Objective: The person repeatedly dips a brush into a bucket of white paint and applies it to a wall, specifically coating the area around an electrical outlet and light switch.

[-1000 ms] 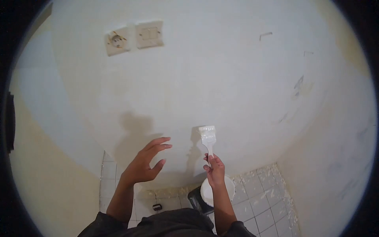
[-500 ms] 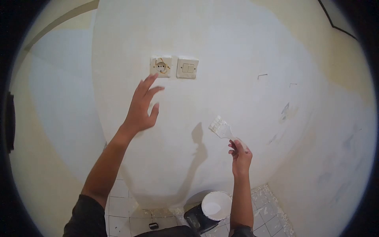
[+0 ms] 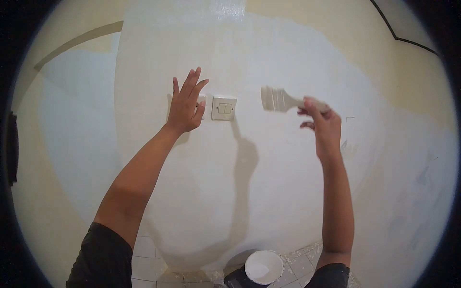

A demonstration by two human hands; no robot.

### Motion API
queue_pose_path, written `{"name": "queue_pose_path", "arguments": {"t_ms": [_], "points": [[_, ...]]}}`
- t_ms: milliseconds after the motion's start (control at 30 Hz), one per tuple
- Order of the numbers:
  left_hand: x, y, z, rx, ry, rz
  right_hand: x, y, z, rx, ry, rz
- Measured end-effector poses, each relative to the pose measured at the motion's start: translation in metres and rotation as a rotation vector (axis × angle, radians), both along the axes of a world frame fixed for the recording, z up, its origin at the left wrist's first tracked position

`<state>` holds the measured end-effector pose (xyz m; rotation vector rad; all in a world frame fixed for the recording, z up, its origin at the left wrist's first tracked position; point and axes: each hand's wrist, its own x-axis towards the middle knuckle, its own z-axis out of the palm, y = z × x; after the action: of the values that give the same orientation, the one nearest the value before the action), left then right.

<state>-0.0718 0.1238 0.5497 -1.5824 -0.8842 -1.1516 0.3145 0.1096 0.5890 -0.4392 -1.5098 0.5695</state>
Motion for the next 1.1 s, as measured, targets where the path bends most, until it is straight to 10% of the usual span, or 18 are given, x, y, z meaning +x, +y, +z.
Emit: {"name": "queue_pose_path", "arguments": {"t_ms": [467, 800, 1100], "points": [[-0.005, 0.07, 0.039, 0.27, -0.122, 0.039, -0.086, 0.055, 0.204, 0.754, -0.16, -0.238], [0.012, 0.052, 0.198, 0.436, -0.108, 0.288, -0.113, 0.101, 0.279, 1.029, -0.185, -0.651], [0.04, 0.056, 0.184, 0.264, -0.207, 0.323, -0.146, 0.144, 0.312, 1.16, -0.245, -0.597]]}}
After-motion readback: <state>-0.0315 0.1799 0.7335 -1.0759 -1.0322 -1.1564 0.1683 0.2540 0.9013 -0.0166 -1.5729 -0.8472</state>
